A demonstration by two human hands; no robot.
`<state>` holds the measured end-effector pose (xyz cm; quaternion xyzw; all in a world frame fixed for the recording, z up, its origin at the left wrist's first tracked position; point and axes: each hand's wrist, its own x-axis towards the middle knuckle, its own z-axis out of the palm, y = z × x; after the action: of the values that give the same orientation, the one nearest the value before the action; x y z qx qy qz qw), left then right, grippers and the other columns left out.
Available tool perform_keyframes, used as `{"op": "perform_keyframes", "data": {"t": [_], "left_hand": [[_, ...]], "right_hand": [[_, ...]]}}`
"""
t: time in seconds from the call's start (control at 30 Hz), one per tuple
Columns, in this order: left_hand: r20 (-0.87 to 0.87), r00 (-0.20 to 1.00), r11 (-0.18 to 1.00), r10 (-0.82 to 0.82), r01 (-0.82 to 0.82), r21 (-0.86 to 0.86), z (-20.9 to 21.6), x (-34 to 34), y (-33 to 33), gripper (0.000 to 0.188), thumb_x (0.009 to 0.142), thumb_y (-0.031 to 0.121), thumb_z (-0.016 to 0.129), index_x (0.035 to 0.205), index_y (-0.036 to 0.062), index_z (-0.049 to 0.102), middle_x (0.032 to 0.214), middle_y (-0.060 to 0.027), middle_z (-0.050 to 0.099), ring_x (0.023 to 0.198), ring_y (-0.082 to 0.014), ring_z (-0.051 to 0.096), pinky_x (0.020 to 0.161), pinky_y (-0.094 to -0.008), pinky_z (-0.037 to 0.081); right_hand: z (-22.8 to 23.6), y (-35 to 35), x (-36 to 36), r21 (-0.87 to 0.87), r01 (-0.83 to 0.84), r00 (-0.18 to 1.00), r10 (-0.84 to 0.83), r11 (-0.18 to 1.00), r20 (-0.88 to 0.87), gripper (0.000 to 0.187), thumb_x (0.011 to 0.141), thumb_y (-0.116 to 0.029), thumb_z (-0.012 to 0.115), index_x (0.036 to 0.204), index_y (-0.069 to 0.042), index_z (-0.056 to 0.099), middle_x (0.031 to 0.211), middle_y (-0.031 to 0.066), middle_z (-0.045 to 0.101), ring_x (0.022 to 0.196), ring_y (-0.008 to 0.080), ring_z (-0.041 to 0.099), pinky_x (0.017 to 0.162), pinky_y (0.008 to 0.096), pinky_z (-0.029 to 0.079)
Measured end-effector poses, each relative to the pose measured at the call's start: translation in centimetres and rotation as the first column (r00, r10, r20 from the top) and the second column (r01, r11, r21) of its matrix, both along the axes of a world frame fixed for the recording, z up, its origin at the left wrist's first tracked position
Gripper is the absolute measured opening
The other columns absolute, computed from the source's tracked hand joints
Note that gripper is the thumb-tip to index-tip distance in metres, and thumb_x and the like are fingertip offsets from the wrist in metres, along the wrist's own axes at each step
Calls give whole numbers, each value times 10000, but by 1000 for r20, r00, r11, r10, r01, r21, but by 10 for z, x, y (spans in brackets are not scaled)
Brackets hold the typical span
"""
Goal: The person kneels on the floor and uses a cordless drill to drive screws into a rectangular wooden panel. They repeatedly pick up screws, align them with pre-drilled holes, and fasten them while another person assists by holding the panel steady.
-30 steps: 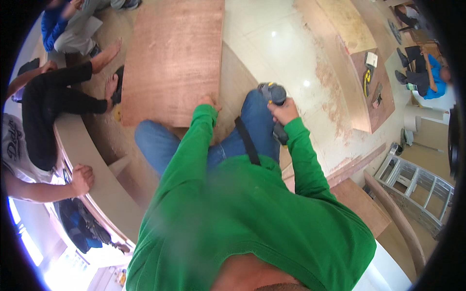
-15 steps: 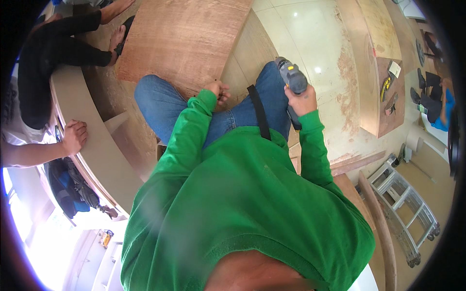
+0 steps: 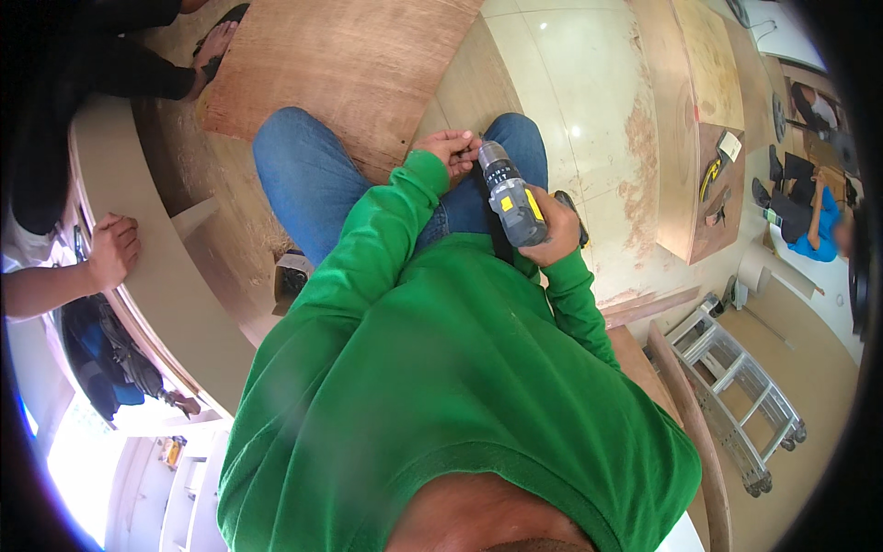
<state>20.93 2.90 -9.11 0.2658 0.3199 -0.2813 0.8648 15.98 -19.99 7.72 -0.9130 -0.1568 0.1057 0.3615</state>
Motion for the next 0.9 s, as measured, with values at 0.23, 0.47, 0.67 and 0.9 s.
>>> {"op": "perform_keyframes", "data": {"t": [0.23, 0.47, 0.67, 0.9], "left_hand": [[59, 991, 989, 122, -116, -96, 4, 9, -2, 282, 1053, 316, 704, 1056, 35, 680, 976, -72, 709, 799, -125, 631, 645, -282, 505], [14, 977, 974, 213, -211, -76, 22, 15, -8, 298, 1062, 297, 693, 1031, 1, 703, 881, -80, 688, 734, -121, 575, 618, -256, 460], [22, 990, 988, 141, -139, -71, 21, 13, -5, 329, 1047, 304, 717, 988, -19, 731, 787, -42, 621, 719, -116, 551, 615, -255, 450], [15, 994, 993, 112, -111, -26, 16, 14, -6, 345, 1031, 312, 739, 985, -30, 736, 779, -29, 610, 705, -105, 536, 608, -249, 442]], "right_hand": [[5, 1, 4, 40, -24, 1000, 23, 999, 18, 585, 653, -143, 838, 1220, -65, 718, 1044, 184, 768, 930, 390, 752, 796, 424, 598], [5, 3, 6, 30, -47, 998, 46, 998, 32, 579, 665, -164, 857, 1218, -64, 719, 1033, 176, 772, 894, 391, 754, 777, 424, 604], [3, 3, 9, -4, -46, 998, 46, 999, 39, 552, 679, -170, 852, 1206, -66, 722, 1018, 180, 768, 888, 393, 750, 770, 439, 604], [5, 3, 15, -31, -66, 998, 65, 997, -14, 563, 680, -179, 841, 1222, -85, 718, 1009, 182, 766, 895, 396, 744, 774, 442, 600]]}}
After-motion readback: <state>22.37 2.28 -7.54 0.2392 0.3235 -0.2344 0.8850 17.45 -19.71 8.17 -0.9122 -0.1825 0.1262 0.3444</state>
